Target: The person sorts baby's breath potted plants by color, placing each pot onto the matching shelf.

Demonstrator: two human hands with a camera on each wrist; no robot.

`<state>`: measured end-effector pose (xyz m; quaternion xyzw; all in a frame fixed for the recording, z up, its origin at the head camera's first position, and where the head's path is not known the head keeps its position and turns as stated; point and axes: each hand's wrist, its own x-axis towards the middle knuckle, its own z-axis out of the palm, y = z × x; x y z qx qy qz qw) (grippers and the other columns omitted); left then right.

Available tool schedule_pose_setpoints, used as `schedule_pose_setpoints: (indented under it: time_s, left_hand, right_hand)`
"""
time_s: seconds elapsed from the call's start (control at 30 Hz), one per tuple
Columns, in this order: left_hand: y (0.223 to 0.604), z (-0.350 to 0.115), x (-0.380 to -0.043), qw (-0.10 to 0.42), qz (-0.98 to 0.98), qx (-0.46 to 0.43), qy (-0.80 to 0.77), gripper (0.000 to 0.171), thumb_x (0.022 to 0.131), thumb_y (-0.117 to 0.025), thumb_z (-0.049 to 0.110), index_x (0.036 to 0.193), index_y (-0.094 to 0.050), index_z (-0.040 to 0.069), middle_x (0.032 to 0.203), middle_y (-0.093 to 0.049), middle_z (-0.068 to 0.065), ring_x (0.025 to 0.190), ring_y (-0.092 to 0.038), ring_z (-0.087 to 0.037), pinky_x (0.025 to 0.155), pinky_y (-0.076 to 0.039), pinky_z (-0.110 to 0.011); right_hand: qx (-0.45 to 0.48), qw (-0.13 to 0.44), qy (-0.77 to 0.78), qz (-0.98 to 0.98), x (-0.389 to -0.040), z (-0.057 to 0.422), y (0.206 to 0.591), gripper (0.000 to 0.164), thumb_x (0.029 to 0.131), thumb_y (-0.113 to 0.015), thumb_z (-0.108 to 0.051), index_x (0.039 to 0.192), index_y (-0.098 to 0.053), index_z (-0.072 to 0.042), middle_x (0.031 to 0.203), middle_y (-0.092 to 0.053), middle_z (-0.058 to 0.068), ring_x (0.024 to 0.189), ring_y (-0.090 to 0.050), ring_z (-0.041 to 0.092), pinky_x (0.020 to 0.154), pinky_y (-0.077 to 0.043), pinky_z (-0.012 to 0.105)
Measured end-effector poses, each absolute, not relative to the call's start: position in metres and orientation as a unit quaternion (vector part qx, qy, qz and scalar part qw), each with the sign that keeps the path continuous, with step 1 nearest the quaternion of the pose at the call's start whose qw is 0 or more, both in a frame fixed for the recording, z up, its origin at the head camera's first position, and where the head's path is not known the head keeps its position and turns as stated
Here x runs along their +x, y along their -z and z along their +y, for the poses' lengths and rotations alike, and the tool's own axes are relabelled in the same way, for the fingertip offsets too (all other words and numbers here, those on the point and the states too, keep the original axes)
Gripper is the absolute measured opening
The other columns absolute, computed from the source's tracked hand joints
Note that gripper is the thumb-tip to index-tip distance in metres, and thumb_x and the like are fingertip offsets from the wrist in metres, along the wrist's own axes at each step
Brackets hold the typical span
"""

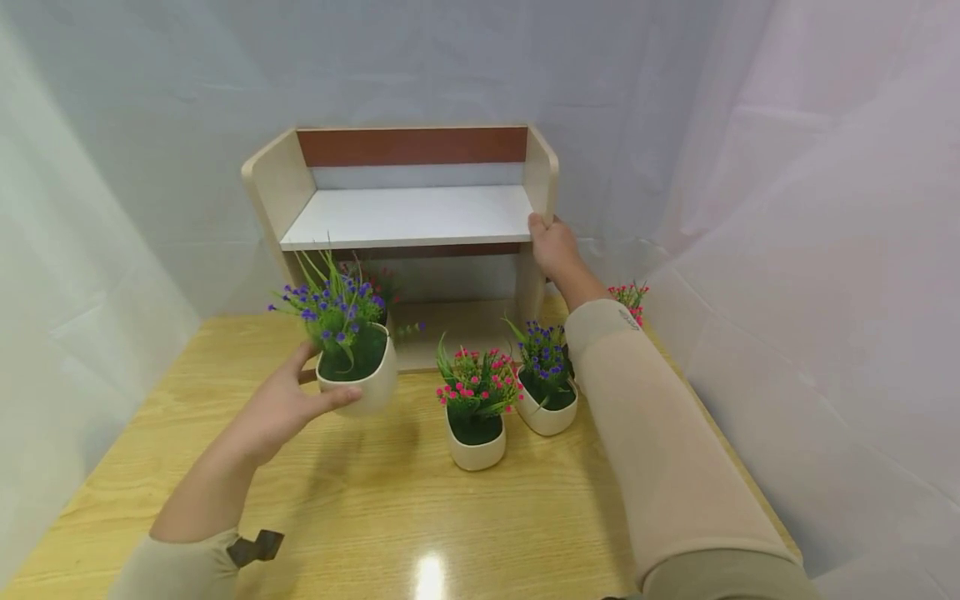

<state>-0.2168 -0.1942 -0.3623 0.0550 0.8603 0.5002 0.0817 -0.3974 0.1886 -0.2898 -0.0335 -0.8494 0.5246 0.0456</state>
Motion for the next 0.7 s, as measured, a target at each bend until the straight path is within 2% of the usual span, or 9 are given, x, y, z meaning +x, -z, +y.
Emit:
schedule_pose_setpoints:
  time_s: [0.23,0.47,0.7]
  left_hand:
    - [0.345,-0.191,-0.223,0.070,0.853,0.066,-0.513,0.130,0.088,-0.088,0.052,0.176,0.001,0.018,0.175,-0.032,-0.025,0.157,-0.040,-0.047,0.122,-0.043,-0.071]
    - [0.333,-0.187,-0.229,0.056,0.856,0.073,-0.509,0.130,0.088,-0.088,0.054,0.176,0.001,0.019,0.175,-0.031,-0.027,0.160,-0.035,-0.049,0.125,-0.038,-0.071]
    - [0.324,-0.182,-0.234,0.052,0.836,0.090,-0.539,0.122,0.092,-0.087,0.043,0.176,-0.002,0.017,0.163,-0.049,-0.023,0.148,-0.051,-0.042,0.124,-0.044,-0.065]
  right_hand:
    - [-0.034,0.042,-0.523,-0.851,-0.399,0.190,0.291,0.070,0.116,-0.033,-0.055,0.166,-0.035,-0.007,0.162,-0.050,0.026,0.147,-0.054,0.045,0.117,-0.052,0.063]
    - [-0.038,0.041,-0.523,-0.850,-0.399,0.188,0.291,0.071,0.116,-0.034,-0.055,0.166,-0.035,-0.006,0.163,-0.050,0.025,0.148,-0.053,0.044,0.118,-0.052,0.063]
    - [-0.037,0.041,-0.518,-0.854,-0.398,0.186,0.291,0.072,0.116,-0.033,-0.056,0.166,-0.034,-0.006,0.164,-0.048,0.024,0.150,-0.051,0.044,0.120,-0.049,0.063]
